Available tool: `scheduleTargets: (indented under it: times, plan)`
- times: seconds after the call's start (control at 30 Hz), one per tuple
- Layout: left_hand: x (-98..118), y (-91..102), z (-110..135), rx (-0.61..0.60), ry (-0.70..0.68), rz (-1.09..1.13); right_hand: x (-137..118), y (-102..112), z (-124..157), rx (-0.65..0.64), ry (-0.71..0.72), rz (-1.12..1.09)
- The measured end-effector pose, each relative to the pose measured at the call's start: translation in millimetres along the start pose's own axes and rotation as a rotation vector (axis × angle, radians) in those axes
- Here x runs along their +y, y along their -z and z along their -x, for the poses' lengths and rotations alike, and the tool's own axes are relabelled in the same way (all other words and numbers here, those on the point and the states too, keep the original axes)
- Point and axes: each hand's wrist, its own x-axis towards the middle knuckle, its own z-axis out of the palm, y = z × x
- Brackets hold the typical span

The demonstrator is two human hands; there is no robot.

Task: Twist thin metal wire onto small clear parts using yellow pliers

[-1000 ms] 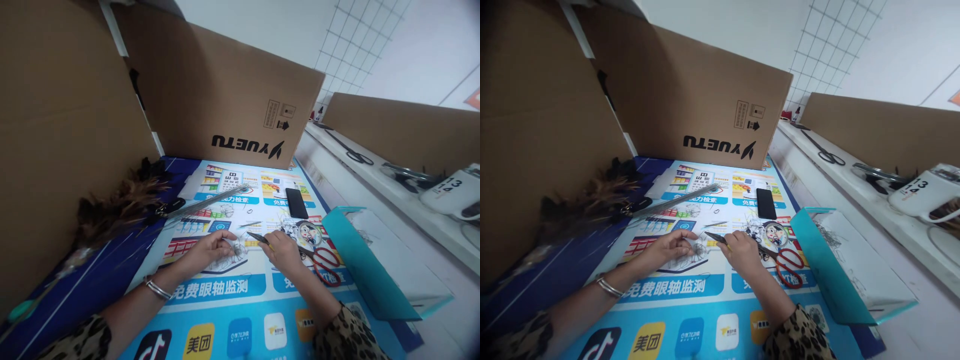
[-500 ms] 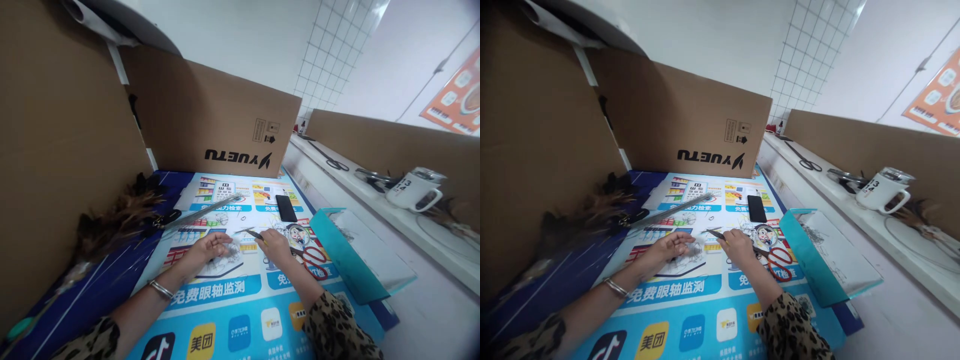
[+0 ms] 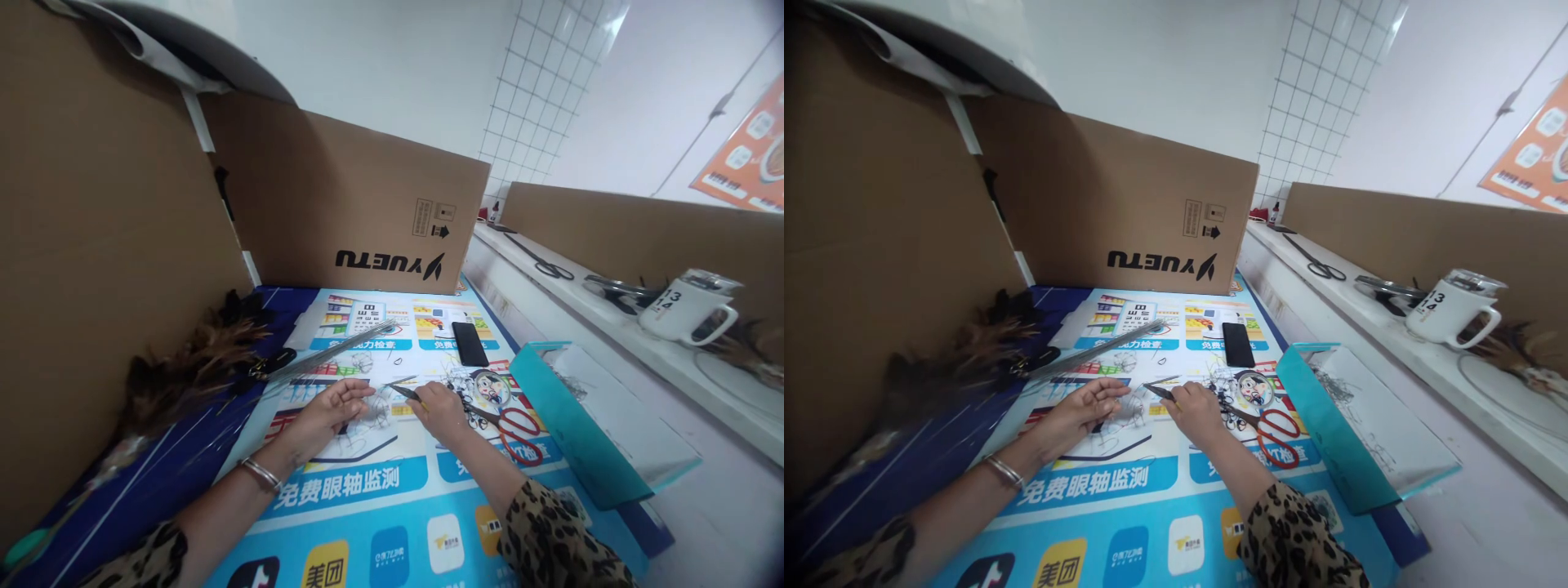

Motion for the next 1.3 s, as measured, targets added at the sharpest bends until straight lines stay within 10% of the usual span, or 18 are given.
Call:
scheduleTargets:
  times: [1.3]
  plan:
    - [-4.7,2.6,2.8,0.065,0.004,0.048,-3.2,1.2,-2.7,-0.116,0.01,-0.087]
